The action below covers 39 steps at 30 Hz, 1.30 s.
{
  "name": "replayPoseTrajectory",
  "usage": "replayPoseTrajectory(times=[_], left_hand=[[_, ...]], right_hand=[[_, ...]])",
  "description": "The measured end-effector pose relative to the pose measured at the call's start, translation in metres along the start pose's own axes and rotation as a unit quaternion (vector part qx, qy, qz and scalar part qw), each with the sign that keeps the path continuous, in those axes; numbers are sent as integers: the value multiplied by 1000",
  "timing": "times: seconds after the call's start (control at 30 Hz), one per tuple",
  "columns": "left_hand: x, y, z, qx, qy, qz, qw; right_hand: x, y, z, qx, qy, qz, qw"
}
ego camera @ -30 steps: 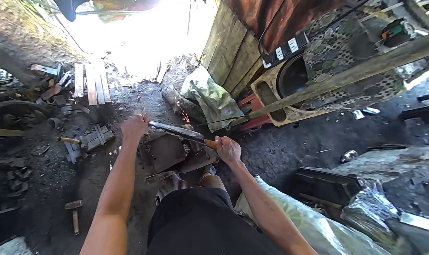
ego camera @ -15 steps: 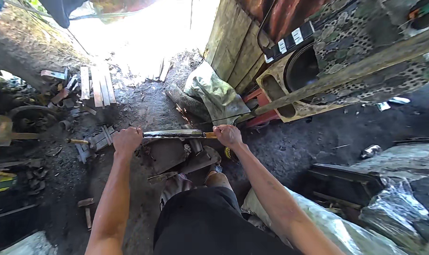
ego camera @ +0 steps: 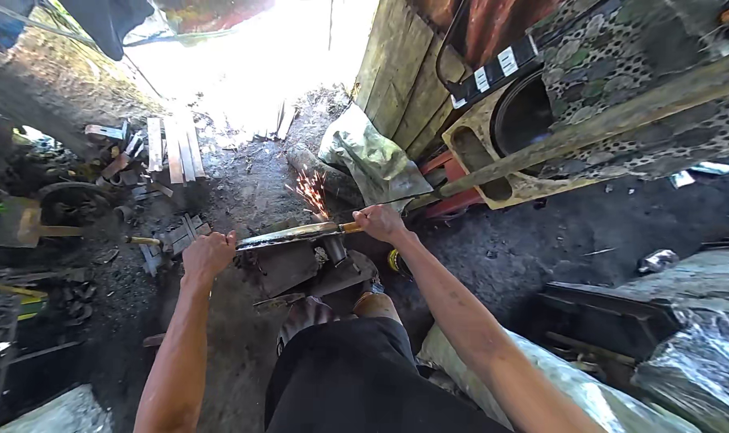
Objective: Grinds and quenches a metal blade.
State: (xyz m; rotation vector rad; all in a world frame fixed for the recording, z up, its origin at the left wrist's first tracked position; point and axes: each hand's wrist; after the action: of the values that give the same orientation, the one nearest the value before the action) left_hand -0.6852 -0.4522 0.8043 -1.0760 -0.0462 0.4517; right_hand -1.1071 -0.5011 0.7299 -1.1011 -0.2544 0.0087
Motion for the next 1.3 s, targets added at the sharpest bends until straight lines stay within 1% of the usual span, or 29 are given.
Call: replayPoseTrajectory(times=[0.1, 0.17, 0.27, 0.33, 0.5, 0.6, 0.7, 0.77, 0.83, 0.93, 1.03, 1.1, 1.2, 1.3], left_hand=[[-14, 7, 7, 6, 11, 1, 1000], [-6, 13, 7, -8, 13, 1, 1000], [14, 12, 10, -14, 0, -3, 1000], [12, 10, 14, -15, -6, 3, 1000], [-1, 18, 3, -33, 21, 3, 999], [-14, 12, -10, -17, 44, -3, 999], [-40, 23, -25, -15, 97, -10, 995], [-60, 31, -31, -3, 129, -12, 992], [-68, 35, -35, 3, 149, -18, 989], [-52, 33, -45, -5, 145, -21, 989], [-19, 21, -55, -22, 115, -19, 993], [-5, 10, -54, -25, 93, -23, 995], [0, 3, -51, -27, 83, -27, 996], [-9, 7, -49, -28, 91, -26, 995]], right_hand=[[-16, 1, -4, -5, 19, -5, 1000], [-15, 4, -6, -24, 17, 4, 1000], [-1, 5, -6, -34, -17, 7, 999], [0, 7, -4, -32, -22, 0, 999], [-5, 8, 4, -48, 22, 14, 999], [-5, 8, 28, -65, 31, 4, 997], [-24, 15, 61, -74, 87, 20, 993], [-37, 18, 84, -64, 126, 30, 989], [-37, 20, 98, -69, 146, 34, 986], [-13, 21, 98, -72, 142, 33, 987], [19, 17, 77, -64, 115, 38, 991], [33, 16, 66, -60, 100, 31, 993], [38, 17, 63, -63, 95, 29, 993], [29, 21, 71, -69, 105, 36, 991]])
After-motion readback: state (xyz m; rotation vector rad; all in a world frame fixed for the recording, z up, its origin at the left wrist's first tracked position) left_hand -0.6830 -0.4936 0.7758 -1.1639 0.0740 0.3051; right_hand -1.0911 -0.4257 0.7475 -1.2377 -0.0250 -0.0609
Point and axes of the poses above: each hand's wrist, its own z-axis away from the middle knuckle, its own y-axis out of the palm, x = y × z, and after that the axes turned 15 degrees about z, right-handed
